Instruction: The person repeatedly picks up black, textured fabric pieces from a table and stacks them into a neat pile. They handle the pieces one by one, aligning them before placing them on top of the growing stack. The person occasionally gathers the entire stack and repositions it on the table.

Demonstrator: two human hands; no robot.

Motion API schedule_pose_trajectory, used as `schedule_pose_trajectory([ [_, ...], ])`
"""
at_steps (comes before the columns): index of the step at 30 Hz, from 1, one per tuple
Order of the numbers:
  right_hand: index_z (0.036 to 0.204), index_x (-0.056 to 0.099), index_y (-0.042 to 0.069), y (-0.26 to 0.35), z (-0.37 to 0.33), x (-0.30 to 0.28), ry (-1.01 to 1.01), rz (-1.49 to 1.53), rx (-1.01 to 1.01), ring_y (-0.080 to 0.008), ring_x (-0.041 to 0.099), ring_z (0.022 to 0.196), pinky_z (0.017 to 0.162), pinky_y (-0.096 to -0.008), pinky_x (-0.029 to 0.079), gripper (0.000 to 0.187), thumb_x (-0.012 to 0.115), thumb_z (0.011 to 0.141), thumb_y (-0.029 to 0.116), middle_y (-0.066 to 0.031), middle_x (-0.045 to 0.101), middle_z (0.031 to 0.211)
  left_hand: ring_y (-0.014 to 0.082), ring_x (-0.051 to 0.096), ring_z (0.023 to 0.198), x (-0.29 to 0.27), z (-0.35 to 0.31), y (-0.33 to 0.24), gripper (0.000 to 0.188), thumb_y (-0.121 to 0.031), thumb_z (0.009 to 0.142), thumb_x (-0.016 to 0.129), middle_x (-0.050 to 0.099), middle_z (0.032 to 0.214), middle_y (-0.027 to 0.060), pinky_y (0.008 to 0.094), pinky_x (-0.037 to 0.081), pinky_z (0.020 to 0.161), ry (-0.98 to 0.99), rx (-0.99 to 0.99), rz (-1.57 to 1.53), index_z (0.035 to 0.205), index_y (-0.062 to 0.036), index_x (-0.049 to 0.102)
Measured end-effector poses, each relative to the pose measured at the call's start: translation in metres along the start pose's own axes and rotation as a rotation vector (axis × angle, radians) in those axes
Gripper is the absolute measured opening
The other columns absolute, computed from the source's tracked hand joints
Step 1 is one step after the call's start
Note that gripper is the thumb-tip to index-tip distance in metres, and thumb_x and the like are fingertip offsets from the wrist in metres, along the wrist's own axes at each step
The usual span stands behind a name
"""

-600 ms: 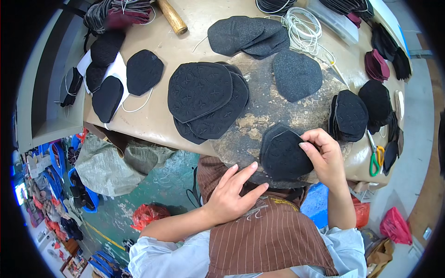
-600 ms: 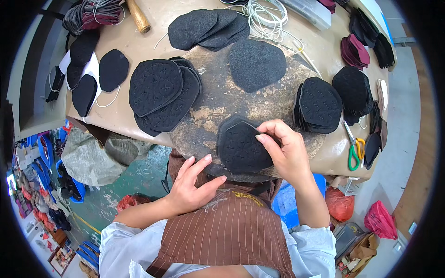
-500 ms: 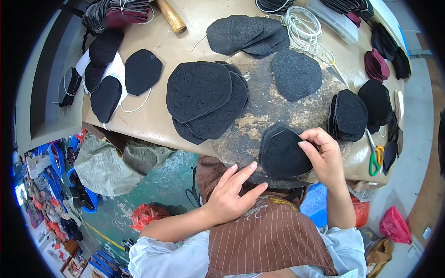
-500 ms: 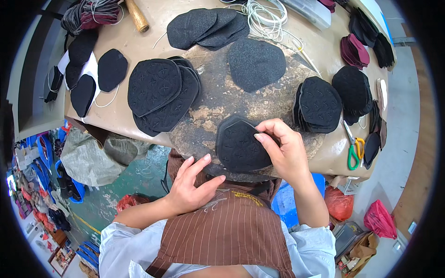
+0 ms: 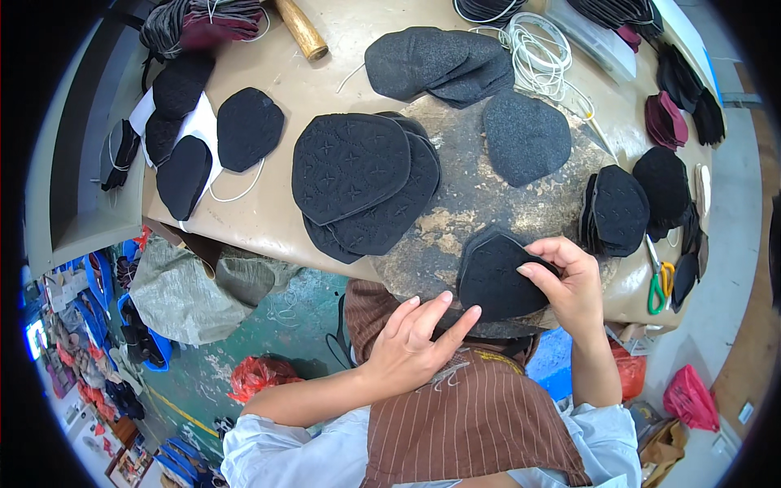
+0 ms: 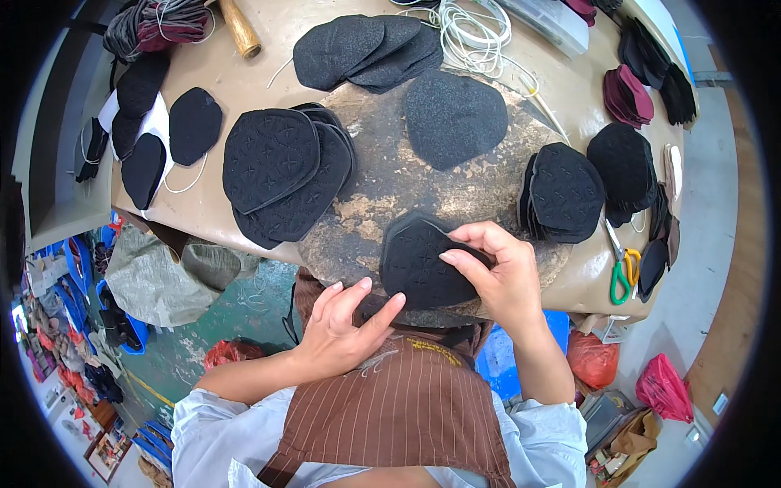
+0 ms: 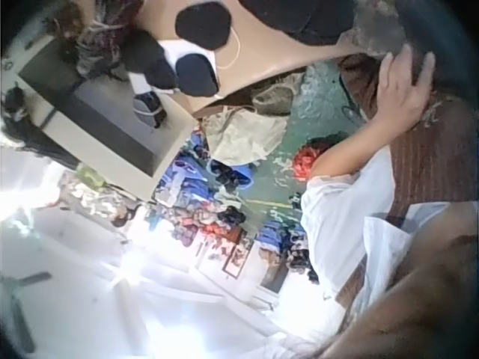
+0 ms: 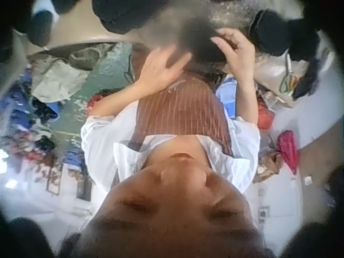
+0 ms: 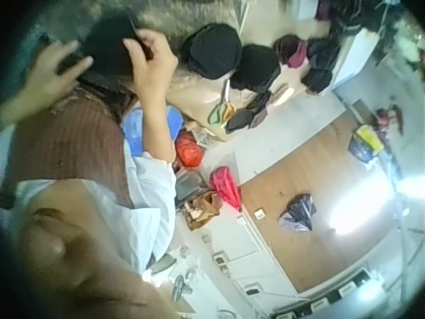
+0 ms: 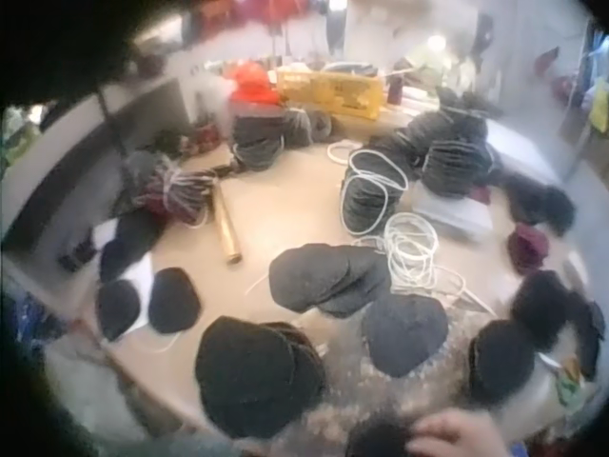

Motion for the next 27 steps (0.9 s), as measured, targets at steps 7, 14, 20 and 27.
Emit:
schedule_pose_trajectory([
  [7,0.091,0.065,-0.003,0.001,0.006,0.004,-0.036,-0.015,0.063,-0.0096,0.065,0.079,0.071,-0.0238,0.051,0.017,0.074,0.078,0.003,-0.0083,0.070,0.084,0.0223,0.042,0.128,-0.004,0.009,-0.004,0.038,-0.021,0.087,0.051,0.043,0.139,0.0124,0.0416,0.029,0.106,0.059,0.080,0.136,0.123,-0.0106,0.058],
  [14,0.085,0.062,-0.001,0.020,0.003,-0.004,-0.079,-0.308,0.046,-0.0140,0.063,0.065,0.062,-0.0273,0.050,0.015,0.074,0.077,0.004,-0.0074,0.063,0.075,0.0264,0.033,0.137,-0.003,0.053,-0.003,0.040,-0.043,0.073,0.068,0.033,0.150,0.0162,0.0507,0.017,0.109,0.270,0.152,0.126,0.091,-0.0104,0.052],
  [20,0.080,0.060,0.004,0.023,-0.002,-0.009,-0.142,-0.560,-0.256,-0.0242,0.060,0.072,0.063,-0.0339,0.049,0.017,0.076,0.073,0.005,-0.0111,0.058,0.086,0.0307,0.040,0.125,-0.018,0.097,-0.003,0.066,-0.060,0.066,0.072,0.036,0.147,0.0160,0.0533,0.020,0.103,0.344,-0.029,-0.146,0.101,-0.0073,0.056],
  [27,0.089,0.057,0.004,0.019,-0.034,-0.017,-0.114,-0.065,-0.452,-0.0196,0.063,0.073,0.067,-0.0291,0.051,0.027,0.077,0.071,0.001,-0.0081,0.063,0.082,0.0212,0.062,0.101,-0.024,0.069,0.009,0.053,-0.010,0.072,0.082,0.063,0.114,0.0142,0.0337,0.049,0.087,0.006,-0.519,-1.001,0.117,-0.0028,0.056],
])
Point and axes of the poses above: each hand's wrist, its own z-axis towards the middle knuckle, its own x-axis out of the palm, y = z × x, the point moved 3 cm from there along z, towards the middle knuckle
